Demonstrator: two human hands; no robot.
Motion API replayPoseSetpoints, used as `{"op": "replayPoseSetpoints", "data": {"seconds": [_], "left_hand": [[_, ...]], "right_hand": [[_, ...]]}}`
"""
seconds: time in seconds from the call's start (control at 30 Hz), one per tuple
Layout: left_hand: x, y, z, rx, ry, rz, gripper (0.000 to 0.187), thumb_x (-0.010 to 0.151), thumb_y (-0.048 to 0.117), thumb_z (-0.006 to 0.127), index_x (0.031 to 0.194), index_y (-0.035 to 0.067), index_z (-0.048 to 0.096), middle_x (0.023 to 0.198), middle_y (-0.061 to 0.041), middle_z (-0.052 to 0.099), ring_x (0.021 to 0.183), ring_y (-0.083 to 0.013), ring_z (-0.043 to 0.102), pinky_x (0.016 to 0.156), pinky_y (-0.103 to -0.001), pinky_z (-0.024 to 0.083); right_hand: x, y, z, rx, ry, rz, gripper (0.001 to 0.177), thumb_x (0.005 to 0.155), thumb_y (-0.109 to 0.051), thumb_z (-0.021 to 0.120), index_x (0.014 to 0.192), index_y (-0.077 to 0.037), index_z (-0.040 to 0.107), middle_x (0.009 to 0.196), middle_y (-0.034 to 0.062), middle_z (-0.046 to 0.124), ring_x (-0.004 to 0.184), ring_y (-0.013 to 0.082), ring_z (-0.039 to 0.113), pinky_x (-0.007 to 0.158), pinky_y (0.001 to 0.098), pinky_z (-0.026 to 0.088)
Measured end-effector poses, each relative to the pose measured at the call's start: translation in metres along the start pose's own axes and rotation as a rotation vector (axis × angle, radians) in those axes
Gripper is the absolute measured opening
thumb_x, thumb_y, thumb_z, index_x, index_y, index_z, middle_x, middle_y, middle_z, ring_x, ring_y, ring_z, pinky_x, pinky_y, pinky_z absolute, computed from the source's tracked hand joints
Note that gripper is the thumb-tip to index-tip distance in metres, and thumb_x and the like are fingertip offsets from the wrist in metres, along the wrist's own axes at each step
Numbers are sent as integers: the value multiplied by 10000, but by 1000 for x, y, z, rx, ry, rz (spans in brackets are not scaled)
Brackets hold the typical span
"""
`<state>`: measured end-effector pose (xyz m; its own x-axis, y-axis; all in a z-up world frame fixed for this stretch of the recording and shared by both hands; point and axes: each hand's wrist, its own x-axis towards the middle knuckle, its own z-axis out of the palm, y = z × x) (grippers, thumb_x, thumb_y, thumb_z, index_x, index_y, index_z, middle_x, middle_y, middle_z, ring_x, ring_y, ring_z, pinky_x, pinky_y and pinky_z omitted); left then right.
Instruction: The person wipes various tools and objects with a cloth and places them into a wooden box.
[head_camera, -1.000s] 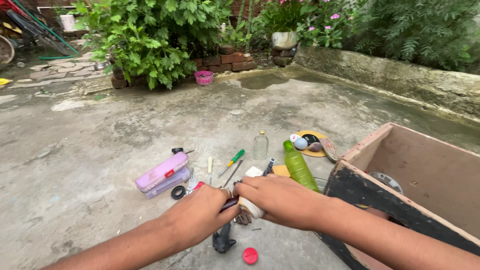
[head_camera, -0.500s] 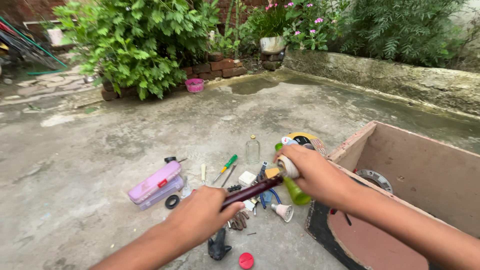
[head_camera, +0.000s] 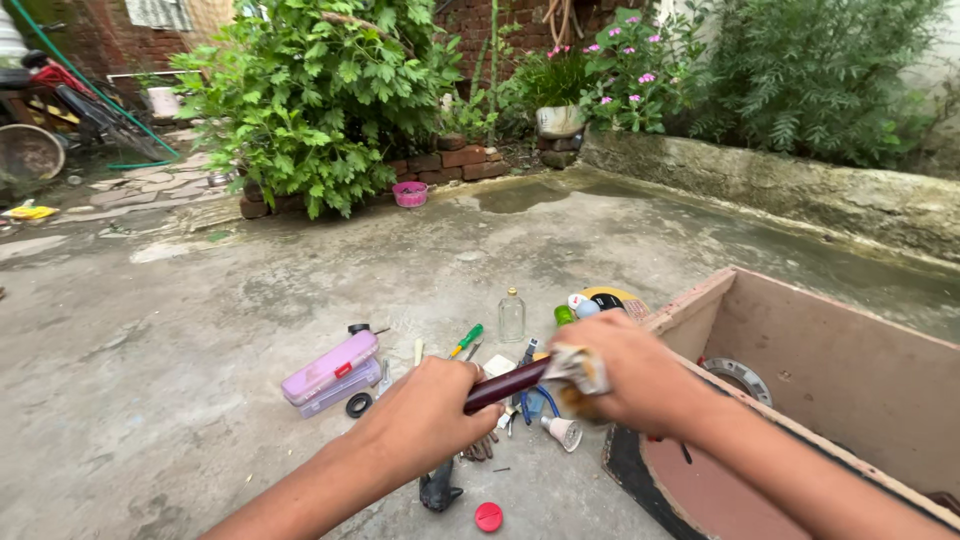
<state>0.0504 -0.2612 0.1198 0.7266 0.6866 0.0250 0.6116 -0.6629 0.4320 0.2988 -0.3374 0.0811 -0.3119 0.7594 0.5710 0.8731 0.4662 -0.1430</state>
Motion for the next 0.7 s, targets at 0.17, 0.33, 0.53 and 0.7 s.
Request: {"op": "replayPoseSetpoints", "data": {"seconds": [0.17,0.33,0.53,0.7], "left_hand": [[-19,-2,-2,-48,37,-21,293,836,279,681,951,18,747,668,-191,695,602,-314,714,640,-430,572],[-11,4,3,-80,36,-33,273,843,278,666,943,41,755,668,-196,703,597,-302,718,620,-435,567],[28,-2,32,-75,-5,-14,213,866,227,652,949,48,733,723,-159,723,657,-304,731,658,-431,574],[61,-24,63,-75,-51,-37,294,878,316,699,955,33,727,754,-192,710,736,-356,724,710,-466,566]], "right_hand": [[-23,6,-20,-50,-13,307,362,775,-122,712,1119,-131,597,1056,102,663,1072,330,621,918,452,469],[-20,-14,-6,297,87,877,408,950,-53,634,1324,-174,526,1032,161,669,938,313,695,859,392,539],[-17,-28,18,106,630,348,405,742,57,633,1126,-46,555,1102,129,539,1008,277,595,915,349,488],[-5,-33,39,84,532,133,422,742,-34,705,1149,-54,592,1137,147,512,1122,312,545,1009,428,443]]}}
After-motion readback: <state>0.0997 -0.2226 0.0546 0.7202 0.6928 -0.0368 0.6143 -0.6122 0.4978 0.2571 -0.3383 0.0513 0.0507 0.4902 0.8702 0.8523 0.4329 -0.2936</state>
